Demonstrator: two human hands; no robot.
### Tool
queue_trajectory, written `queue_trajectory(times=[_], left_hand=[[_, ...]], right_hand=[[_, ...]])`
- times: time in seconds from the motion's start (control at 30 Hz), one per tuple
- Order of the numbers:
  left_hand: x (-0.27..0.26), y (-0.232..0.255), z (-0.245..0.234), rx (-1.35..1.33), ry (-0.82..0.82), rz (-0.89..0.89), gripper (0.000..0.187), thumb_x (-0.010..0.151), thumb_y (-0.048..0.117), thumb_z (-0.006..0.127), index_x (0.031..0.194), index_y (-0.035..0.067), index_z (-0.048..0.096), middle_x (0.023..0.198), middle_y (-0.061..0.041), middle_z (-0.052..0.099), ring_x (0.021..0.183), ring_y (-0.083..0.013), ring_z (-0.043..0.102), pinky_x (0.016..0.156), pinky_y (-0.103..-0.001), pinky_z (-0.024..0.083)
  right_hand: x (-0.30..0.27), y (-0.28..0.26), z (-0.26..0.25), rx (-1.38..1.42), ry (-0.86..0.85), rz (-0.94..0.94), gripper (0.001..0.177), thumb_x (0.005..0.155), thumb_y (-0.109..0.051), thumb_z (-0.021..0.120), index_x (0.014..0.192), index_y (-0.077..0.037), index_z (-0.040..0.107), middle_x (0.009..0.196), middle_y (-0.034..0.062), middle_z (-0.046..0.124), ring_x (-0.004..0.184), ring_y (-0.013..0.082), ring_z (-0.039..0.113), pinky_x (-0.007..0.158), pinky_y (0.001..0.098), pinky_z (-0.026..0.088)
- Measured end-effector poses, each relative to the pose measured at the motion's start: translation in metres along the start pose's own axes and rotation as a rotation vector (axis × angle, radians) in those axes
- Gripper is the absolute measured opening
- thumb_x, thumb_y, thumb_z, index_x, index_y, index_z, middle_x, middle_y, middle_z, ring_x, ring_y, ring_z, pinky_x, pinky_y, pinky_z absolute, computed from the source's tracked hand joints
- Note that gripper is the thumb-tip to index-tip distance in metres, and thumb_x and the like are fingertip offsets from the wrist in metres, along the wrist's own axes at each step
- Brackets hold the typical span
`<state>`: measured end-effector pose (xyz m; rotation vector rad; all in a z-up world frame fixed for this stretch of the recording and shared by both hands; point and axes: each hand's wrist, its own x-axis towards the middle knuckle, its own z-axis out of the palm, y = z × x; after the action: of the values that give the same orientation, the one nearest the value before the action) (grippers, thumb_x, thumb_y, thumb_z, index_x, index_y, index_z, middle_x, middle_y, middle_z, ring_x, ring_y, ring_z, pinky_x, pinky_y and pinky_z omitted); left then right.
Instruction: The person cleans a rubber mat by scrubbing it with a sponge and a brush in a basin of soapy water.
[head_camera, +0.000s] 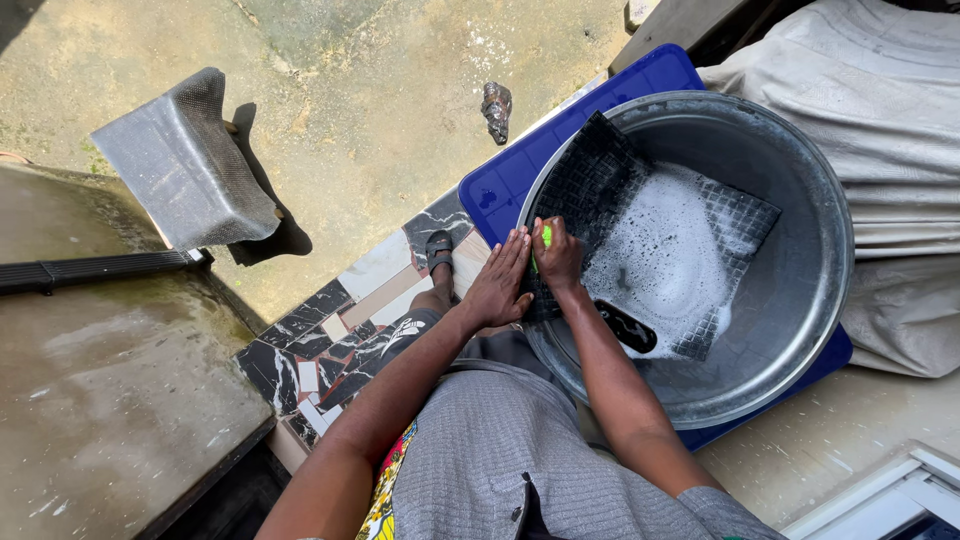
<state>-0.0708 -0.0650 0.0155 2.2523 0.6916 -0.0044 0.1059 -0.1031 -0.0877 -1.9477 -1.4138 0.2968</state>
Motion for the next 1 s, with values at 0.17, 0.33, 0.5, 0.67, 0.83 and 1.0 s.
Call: queue_trajectory(times=[0.17, 0.33, 0.5, 0.67, 0.83, 1.0], left_hand=[[-0.005, 0.006, -0.005, 0.013, -0.015, -0.022, 0.1, 0.089, 0.036, 0.062, 0.164, 0.001, 0.006, 0.173, -0.021, 0.003, 0.161, -0.0345, 0.001, 0.13, -0.049, 0.007], [-0.007, 0.007, -0.008, 0.012, 0.006, -0.013, 0.098, 0.091, 0.035, 0.062, 0.165, 0.003, 0.006, 0.174, -0.018, 0.003, 0.161, -0.033, 0.002, 0.13, -0.049, 0.008], [-0.007, 0.009, -0.009, 0.016, -0.014, -0.031, 0.098, 0.091, 0.035, 0.063, 0.165, 0.006, 0.005, 0.174, -0.014, 0.001, 0.161, -0.03, 0.001, 0.13, -0.047, 0.009], [-0.007, 0.01, -0.012, 0.013, -0.022, -0.043, 0.099, 0.09, 0.031, 0.065, 0.165, 0.006, 0.005, 0.174, -0.014, 0.001, 0.161, -0.0294, 0.001, 0.13, -0.046, 0.009], [-0.008, 0.006, -0.01, -0.009, 0.007, -0.014, 0.099, 0.09, 0.028, 0.067, 0.165, 0.005, 0.007, 0.174, -0.014, 0.003, 0.162, -0.0302, 0.002, 0.131, -0.046, 0.01], [-0.008, 0.005, -0.007, -0.012, 0.026, -0.013, 0.102, 0.087, 0.03, 0.071, 0.164, 0.005, 0.009, 0.174, -0.015, 0.005, 0.161, -0.0309, 0.004, 0.131, -0.047, 0.011]], right_hand=[[0.047, 0.025, 0.014, 0.0, 0.059, 0.04, 0.025, 0.114, -0.026, 0.051, 0.101, -0.006, 0.058, 0.054, 0.0038, 0.057, 0.044, 0.0128, 0.061, 0.037, 0.0284, 0.049], [0.119, 0.03, 0.002, -0.115, 0.248, 0.023, 0.025, 0.115, -0.029, 0.05, 0.107, -0.007, 0.058, 0.058, 0.002, 0.059, 0.045, 0.0114, 0.063, 0.039, 0.0269, 0.05], [0.175, 0.027, -0.028, -0.128, 0.375, 0.025, 0.022, 0.116, -0.029, 0.051, 0.109, -0.008, 0.052, 0.061, 0.0059, 0.061, 0.052, 0.0195, 0.069, 0.044, 0.0327, 0.05], [0.179, 0.03, -0.019, -0.147, 0.334, 0.03, 0.02, 0.114, -0.026, 0.055, 0.105, -0.008, 0.053, 0.058, 0.0067, 0.063, 0.052, 0.0199, 0.071, 0.043, 0.034, 0.052], [0.142, 0.032, -0.001, -0.206, 0.195, -0.044, 0.017, 0.111, -0.021, 0.059, 0.101, -0.008, 0.058, 0.063, 0.0076, 0.068, 0.052, 0.0186, 0.071, 0.044, 0.032, 0.056], [0.093, 0.002, -0.004, -0.05, 0.122, -0.103, 0.014, 0.11, -0.017, 0.061, 0.102, -0.006, 0.057, 0.068, 0.0101, 0.07, 0.058, 0.0199, 0.074, 0.049, 0.032, 0.059]])
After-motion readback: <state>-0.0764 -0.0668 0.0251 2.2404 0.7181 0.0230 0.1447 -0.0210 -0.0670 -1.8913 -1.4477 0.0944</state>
